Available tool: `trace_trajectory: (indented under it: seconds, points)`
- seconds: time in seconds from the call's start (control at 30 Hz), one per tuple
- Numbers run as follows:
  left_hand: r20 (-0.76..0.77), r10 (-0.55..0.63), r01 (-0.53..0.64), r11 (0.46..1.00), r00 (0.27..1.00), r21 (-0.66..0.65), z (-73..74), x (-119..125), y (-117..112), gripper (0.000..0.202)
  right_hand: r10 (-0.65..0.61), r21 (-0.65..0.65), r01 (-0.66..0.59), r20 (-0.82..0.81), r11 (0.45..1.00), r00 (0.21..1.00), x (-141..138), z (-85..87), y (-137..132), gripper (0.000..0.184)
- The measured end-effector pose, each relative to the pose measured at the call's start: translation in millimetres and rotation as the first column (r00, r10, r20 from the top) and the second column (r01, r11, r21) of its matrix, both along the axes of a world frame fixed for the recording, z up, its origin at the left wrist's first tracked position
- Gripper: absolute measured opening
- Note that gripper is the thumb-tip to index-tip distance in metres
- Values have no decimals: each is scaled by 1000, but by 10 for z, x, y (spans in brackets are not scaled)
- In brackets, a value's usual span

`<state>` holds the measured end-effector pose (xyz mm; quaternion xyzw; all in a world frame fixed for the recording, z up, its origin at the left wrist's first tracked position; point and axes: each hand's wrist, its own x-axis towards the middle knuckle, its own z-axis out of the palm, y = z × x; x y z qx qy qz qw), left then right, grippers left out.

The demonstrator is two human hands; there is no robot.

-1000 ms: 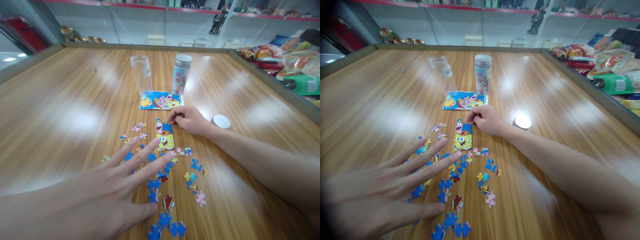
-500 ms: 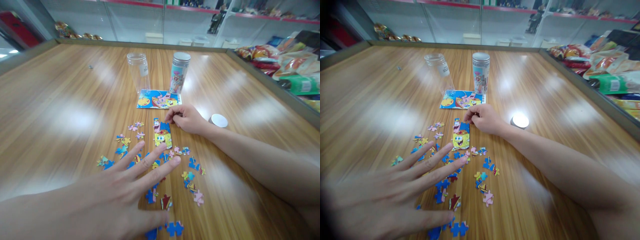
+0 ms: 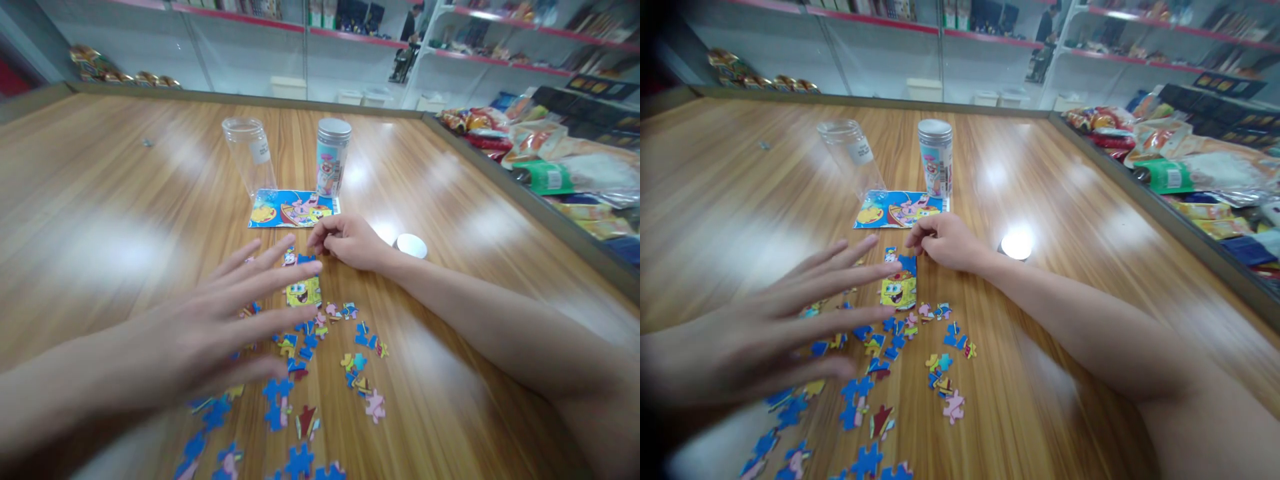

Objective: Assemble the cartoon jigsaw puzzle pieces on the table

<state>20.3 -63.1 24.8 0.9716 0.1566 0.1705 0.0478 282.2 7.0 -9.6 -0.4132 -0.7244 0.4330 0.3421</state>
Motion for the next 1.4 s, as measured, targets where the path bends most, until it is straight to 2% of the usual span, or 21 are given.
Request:
trace_trajectory:
  seconds: [0.1, 0.13, 0.17, 0.23, 0.37, 0.5, 0.57, 0.6, 0.67, 0.87, 0.97, 1.07, 1.2, 1.23, 1.3, 1.4]
  points:
    - [237, -7, -6, 998, 972, 55, -144, -74, 336, 44, -25, -248, 24, -2, 969, 1000, 32, 95, 20, 20]
    - [250, 13, -27, 998, 968, 52, -196, -101, 404, 43, 3, -326, 8, 31, 945, 1000, 55, 140, 18, 15]
    - [276, 32, -50, 997, 961, 59, -242, -129, 449, 42, 57, -394, -20, 83, 919, 995, 85, 188, 12, 11]
    - [301, 82, -107, 992, 950, 66, -314, -179, 485, 42, 223, -512, -85, 215, 855, 951, 159, 286, -6, 16]
    - [294, 101, -127, 989, 950, 70, -372, -238, 478, 45, 547, -710, -120, 411, 694, 729, 326, 429, -14, 26]
    - [301, 75, -101, 992, 951, 73, -363, -225, 482, 45, 768, -854, -122, 381, 506, 514, 420, 477, -3, 36]
    - [304, 77, -102, 993, 950, 67, -345, -200, 476, 44, 824, -891, -126, 340, 437, 454, 415, 484, -34, 40]
    - [303, 79, -103, 993, 950, 64, -334, -187, 470, 43, 840, -898, -129, 332, 421, 430, 398, 487, -63, 42]
    - [298, 78, -101, 993, 951, 63, -314, -163, 456, 42, 850, -887, -145, 357, 438, 387, 345, 497, -142, 40]
    - [325, 75, -103, 992, 943, 71, -314, -139, 449, 40, 748, -732, -187, 591, 655, 302, 188, 544, -396, 40]
    - [324, 66, -95, 993, 944, 75, -332, -143, 454, 41, 718, -666, -271, 619, 695, 317, 181, 553, -445, 42]
    - [309, 77, -101, 993, 948, 63, -322, -140, 440, 39, 748, -718, -238, 568, 655, 343, 209, 540, -400, 45]
    - [275, 80, -98, 994, 958, 52, -273, -108, 410, 37, 796, -861, -90, 418, 501, 437, 272, 481, -254, 57]
    - [256, 77, -91, 995, 964, 47, -264, -97, 406, 39, 793, -867, -83, 405, 491, 455, 289, 470, -223, 59]
    - [203, 68, -76, 997, 977, 32, -261, -77, 408, 42, 796, -859, -97, 416, 502, 439, 315, 472, -184, 58]
    - [153, 40, -42, 999, 987, 14, -293, -66, 429, 44, 823, -833, -163, 456, 529, 339, 319, 539, -194, 54]
